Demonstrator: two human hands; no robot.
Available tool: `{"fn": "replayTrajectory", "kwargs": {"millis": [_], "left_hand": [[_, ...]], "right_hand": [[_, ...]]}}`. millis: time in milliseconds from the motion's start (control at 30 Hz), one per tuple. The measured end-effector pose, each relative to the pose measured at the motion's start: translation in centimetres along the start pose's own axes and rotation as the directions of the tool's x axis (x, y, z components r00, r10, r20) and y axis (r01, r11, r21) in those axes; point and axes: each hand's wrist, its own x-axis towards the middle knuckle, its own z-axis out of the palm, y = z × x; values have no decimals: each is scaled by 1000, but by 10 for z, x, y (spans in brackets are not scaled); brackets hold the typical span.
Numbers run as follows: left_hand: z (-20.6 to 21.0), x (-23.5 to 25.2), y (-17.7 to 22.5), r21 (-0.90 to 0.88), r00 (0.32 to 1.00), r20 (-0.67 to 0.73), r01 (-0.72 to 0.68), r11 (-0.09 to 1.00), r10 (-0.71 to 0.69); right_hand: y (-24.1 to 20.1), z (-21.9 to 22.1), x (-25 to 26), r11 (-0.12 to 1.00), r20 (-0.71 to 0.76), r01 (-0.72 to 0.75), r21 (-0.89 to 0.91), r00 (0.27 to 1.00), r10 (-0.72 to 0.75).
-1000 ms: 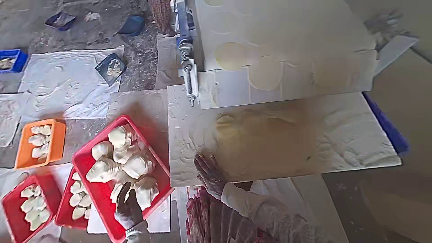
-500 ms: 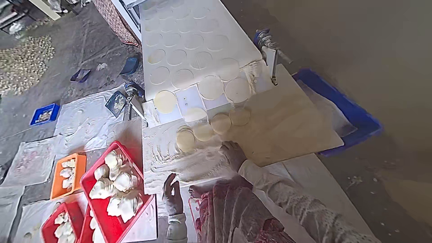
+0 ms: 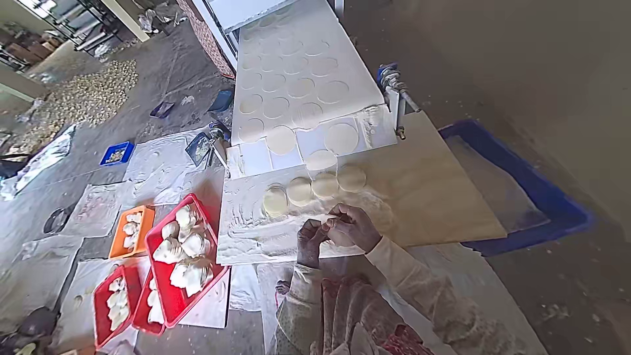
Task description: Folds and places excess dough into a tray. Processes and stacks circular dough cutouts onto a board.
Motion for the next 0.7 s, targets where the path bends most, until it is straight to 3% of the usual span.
{"fn": "replayTrajectory", "kwargs": {"millis": [67,200,300,367,433,533,600,700], "left_hand": [[-4,-4,2,49,995,-11,-99,994,99],[-10,-14,8,191,962,19,-272,943,273],[-16,-19,16,430,893,66,-428,795,445],[-21,-20,25,442,869,112,-477,759,482],[-28,-21,33,319,890,131,-454,832,436],[-36,-25,38,48,962,61,-270,962,267],[-36,-28,35,-14,982,-32,-187,982,187],[-39,-32,31,26,991,-59,-120,992,121]], "right_hand": [[0,-3,-3,998,25,-38,57,999,36],[0,2,-12,874,154,-133,468,986,68],[7,11,-15,732,274,-196,653,962,14],[15,14,-14,685,370,-226,693,926,-68],[17,16,-14,675,409,-233,700,905,-112],[10,19,-14,761,346,-164,628,934,-85],[5,23,-13,849,249,-82,522,967,-59],[2,33,-14,918,178,-17,396,982,-59]]}}
